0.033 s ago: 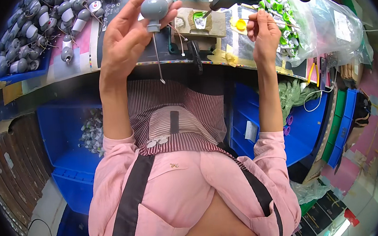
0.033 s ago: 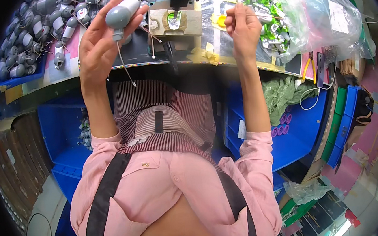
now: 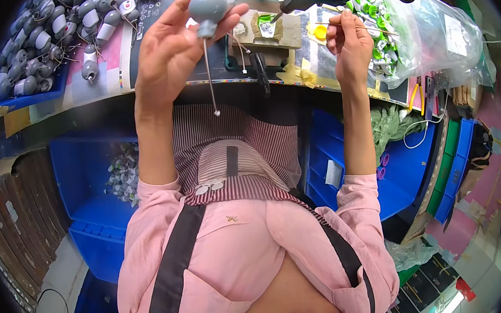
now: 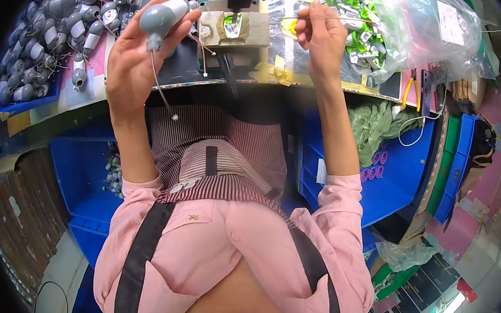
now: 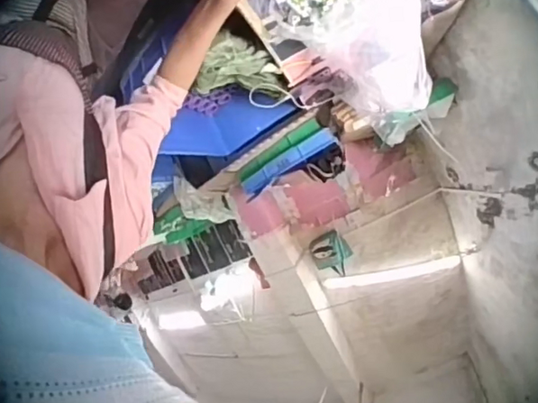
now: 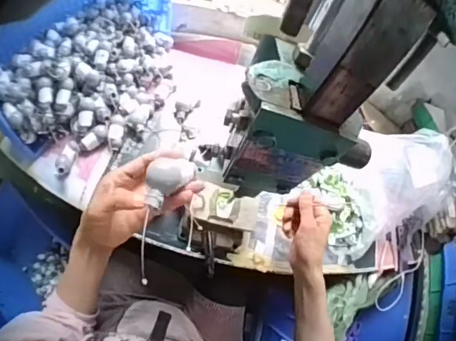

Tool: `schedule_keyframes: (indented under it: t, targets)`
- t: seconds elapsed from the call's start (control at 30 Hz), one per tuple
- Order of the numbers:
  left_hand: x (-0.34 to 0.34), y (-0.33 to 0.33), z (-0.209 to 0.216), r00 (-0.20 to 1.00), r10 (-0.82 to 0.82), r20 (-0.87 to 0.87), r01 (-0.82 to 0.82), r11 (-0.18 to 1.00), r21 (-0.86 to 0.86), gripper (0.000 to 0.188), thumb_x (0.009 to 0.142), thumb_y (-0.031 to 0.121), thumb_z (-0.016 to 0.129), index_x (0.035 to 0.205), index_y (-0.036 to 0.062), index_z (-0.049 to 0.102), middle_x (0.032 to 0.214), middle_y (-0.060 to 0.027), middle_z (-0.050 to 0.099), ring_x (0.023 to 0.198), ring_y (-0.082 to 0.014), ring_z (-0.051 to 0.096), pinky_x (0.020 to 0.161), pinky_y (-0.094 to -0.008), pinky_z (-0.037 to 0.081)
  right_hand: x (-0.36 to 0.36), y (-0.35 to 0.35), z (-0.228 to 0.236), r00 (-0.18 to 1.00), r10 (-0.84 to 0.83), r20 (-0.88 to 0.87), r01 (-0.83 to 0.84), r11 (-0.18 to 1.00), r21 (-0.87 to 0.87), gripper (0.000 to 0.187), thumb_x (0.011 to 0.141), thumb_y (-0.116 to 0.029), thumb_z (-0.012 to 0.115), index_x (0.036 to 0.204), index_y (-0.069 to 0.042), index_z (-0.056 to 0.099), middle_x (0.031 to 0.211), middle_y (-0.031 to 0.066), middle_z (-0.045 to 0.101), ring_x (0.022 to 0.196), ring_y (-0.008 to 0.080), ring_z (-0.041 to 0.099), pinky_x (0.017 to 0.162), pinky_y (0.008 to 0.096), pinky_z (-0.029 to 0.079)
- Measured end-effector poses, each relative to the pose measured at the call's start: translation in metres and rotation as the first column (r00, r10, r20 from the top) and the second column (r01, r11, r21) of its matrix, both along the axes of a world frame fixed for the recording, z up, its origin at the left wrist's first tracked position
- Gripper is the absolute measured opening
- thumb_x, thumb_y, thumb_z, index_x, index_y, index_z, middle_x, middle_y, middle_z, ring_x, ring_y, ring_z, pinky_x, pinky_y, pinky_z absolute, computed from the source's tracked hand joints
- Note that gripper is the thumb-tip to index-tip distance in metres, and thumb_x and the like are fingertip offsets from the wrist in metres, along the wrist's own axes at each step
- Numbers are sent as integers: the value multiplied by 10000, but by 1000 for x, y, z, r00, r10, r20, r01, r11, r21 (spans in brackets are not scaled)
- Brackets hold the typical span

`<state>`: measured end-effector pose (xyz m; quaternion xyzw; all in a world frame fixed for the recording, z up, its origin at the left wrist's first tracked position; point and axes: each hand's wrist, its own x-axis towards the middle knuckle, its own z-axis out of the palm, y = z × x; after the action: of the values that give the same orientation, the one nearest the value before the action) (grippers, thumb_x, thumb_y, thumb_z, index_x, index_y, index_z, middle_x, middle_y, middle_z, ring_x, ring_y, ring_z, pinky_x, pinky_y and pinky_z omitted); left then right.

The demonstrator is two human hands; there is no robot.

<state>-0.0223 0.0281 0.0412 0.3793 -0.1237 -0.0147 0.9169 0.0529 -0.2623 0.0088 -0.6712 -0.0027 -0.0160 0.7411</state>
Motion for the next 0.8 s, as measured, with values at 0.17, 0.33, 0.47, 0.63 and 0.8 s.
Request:
schedule_keyframes:
  t: [0.17,0.33,0.47,0.63,0.8]
  targets:
    - [1,-15,-21,958,227,-177,-187,959,213,209,982,158,672,1066,18,542,1094,-178,710,829,-188,707,698,-321,561,-14,42,7,989,148,12,-148,988,35,304,1071,-257,550,931,-10,658,708,38,647,542,66,545,464,202,394]
    - [-4,-21,-22,941,293,-171,-195,878,437,247,967,149,685,1125,-11,583,934,-93,722,722,-106,643,668,-233,514,-18,62,2,985,152,78,-132,968,-216,314,1062,-241,561,860,-19,651,652,7,625,526,48,532,501,207,415]
    - [-4,-23,-27,939,325,-110,-172,723,669,281,958,164,700,1183,-4,682,1015,-84,729,740,-97,642,599,-228,498,-17,64,-4,964,197,181,-103,898,-428,249,1035,-190,575,879,-16,658,648,13,628,593,64,570,553,248,444]
    - [2,-31,-35,840,516,167,-419,421,804,210,914,188,725,1022,8,719,800,-38,718,710,-76,662,662,-232,528,-17,66,-6,958,199,208,-89,890,-447,245,1036,-199,576,878,-31,658,627,14,615,578,74,568,546,252,441]
    - [9,-42,-34,849,516,111,-394,478,785,214,883,207,757,971,12,741,781,-40,718,700,-75,654,661,-234,524,-20,67,-3,954,169,248,-24,866,-499,319,1060,-202,567,849,19,659,698,10,622,571,55,517,519,215,399]
